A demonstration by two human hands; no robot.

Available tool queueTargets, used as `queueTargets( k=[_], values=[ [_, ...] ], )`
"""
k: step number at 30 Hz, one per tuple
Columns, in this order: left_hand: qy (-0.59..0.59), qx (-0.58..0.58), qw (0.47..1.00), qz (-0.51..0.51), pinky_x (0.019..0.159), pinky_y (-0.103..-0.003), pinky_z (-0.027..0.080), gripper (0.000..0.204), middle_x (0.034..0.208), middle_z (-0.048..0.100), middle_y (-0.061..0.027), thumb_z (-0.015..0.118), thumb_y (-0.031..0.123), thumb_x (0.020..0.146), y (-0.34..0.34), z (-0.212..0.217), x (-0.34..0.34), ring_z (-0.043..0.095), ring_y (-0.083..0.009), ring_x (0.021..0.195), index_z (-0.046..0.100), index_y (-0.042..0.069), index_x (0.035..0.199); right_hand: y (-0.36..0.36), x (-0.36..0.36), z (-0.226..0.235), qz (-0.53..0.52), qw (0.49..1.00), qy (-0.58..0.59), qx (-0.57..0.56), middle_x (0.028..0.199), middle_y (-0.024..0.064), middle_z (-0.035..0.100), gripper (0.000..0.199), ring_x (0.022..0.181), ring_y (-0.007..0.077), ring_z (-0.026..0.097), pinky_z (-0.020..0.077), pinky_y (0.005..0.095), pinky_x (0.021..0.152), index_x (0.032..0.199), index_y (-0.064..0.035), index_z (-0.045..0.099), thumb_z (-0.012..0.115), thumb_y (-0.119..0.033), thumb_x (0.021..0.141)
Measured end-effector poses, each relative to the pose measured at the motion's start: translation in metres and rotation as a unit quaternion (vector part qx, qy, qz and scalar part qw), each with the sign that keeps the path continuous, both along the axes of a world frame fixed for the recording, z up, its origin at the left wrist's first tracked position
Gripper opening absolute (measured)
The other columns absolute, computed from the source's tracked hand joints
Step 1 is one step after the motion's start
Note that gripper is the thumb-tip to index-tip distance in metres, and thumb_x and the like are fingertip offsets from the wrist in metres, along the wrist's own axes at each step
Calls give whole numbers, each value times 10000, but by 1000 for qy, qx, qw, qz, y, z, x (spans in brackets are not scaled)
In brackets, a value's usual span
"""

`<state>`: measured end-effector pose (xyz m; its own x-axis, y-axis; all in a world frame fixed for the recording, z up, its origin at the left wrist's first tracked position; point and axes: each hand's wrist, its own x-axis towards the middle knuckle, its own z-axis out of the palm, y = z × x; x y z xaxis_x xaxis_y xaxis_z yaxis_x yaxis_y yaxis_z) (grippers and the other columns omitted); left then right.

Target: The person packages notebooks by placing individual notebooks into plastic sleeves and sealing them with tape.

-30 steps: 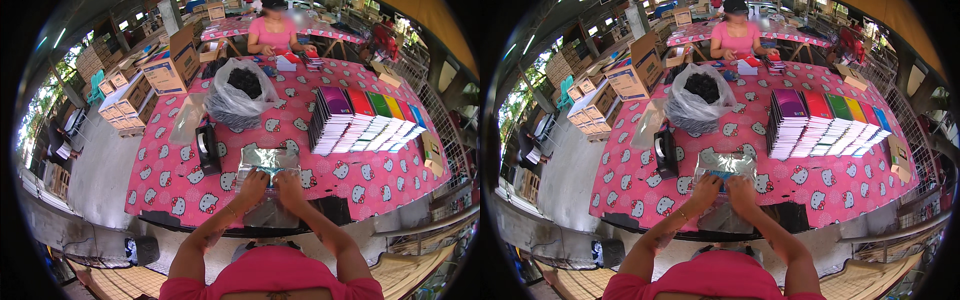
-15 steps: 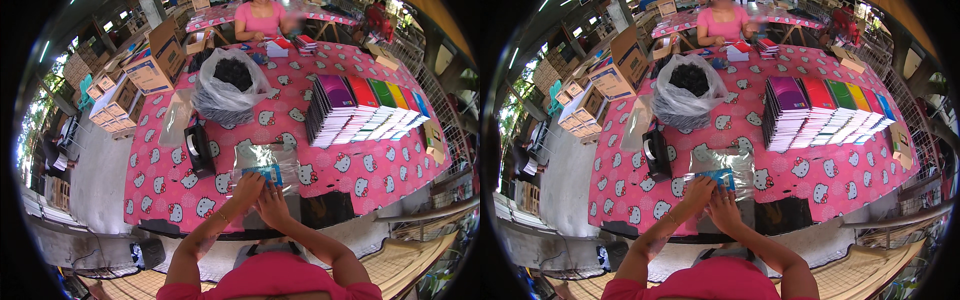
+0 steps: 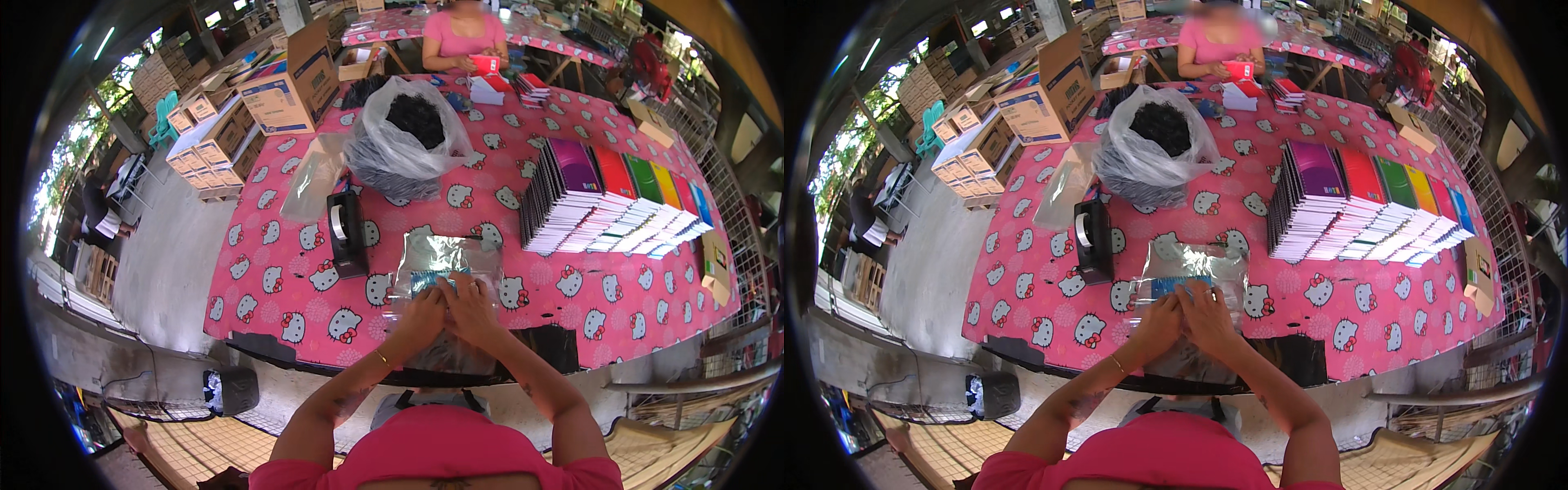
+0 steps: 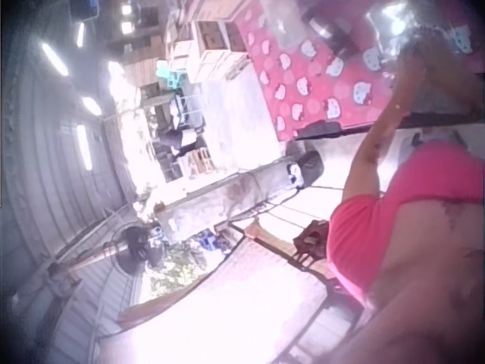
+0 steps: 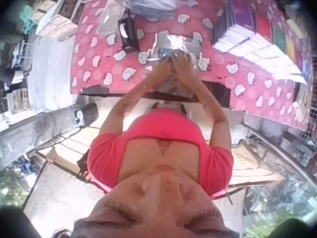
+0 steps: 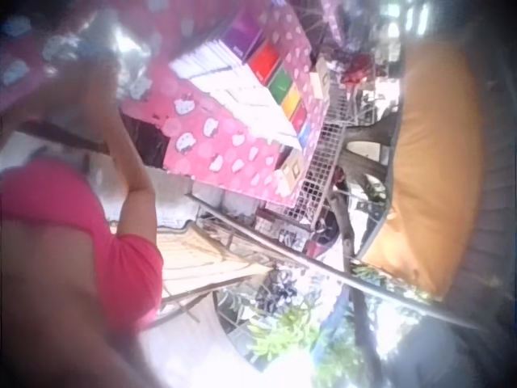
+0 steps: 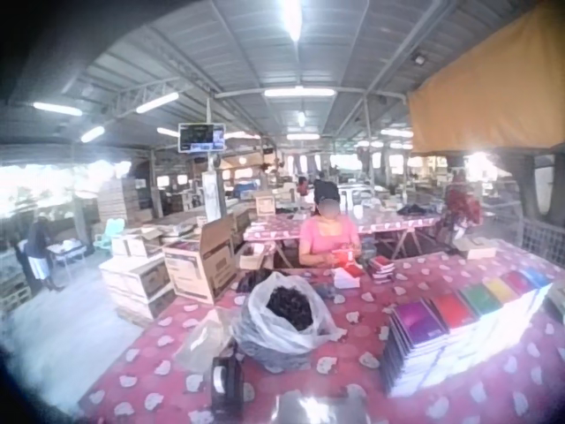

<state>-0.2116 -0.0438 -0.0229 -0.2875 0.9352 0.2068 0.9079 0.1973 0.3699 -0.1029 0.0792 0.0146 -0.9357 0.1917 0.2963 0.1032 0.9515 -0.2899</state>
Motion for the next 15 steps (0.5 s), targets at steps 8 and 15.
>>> queueTargets(
  k=[8, 15],
  values=[
    [126, 26, 991, -42, 1044, -401, 458, 582, 1311, 538, -208, 681, 177, 804, -17, -1, 0, 525, -356, 1243, 508, -45, 1313, 31, -27, -10, 80, 984, -143, 63, 1343, 147, 500, 1045, 1277, 324, 476, 349, 496, 1089, 1417, 11, 393, 884, -384, 583],
    [106, 31, 993, -41, 1089, -390, 428, 581, 1336, 531, -178, 655, 179, 811, -23, -7, 0, 501, -319, 1286, 505, -50, 1323, 20, 2, -14, 55, 995, -16, 86, 1307, 109, 522, 795, 1217, 311, 518, 402, 440, 1043, 1373, -65, 489, 809, -318, 691]
  ],
)
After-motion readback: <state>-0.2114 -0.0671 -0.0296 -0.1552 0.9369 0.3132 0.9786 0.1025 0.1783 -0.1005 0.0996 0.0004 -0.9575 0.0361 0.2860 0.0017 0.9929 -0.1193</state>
